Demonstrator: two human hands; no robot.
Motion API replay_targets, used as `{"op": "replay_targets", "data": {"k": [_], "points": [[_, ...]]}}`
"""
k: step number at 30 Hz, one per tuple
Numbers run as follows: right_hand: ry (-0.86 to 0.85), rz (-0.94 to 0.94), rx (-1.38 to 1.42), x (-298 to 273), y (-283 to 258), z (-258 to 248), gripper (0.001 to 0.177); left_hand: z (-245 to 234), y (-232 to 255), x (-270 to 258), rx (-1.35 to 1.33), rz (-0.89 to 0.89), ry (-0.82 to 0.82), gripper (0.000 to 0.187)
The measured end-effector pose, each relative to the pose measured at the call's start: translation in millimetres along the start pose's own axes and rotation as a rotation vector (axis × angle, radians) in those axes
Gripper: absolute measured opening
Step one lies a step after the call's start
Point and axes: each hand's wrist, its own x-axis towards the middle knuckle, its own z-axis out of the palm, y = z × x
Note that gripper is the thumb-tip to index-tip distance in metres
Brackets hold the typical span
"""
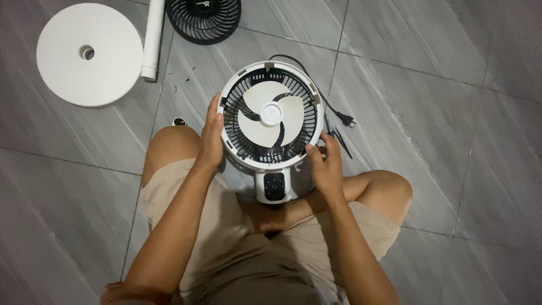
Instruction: The person sits on the floor and reassembles a disassembled electric fan. They use a screwdriver to secure the motor housing, then attach the fan blade, front grille, and outer casing.
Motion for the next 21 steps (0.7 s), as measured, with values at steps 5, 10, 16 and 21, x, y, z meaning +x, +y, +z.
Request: {"op": "replay_targets", "data": {"k": [5,10,16,21], "points": [[0.015,0.061,-0.070,1,5,-1,0.048,2,7,-2,0.060,0.012,0.012,0.064],[0.025,0.078,0.020,2,7,-1,0.047,1,2,-1,0.166,0.073,0.011,0.062],[0.040,0.124,-0.030,3,5,-1,0.049,2,-4,1,0.134,0.083,0.026,0.062],[0.026,0.058,0.075,5,3,2,0.051,0,0,-1,0.019,0.052,0.040,0.064]]}}
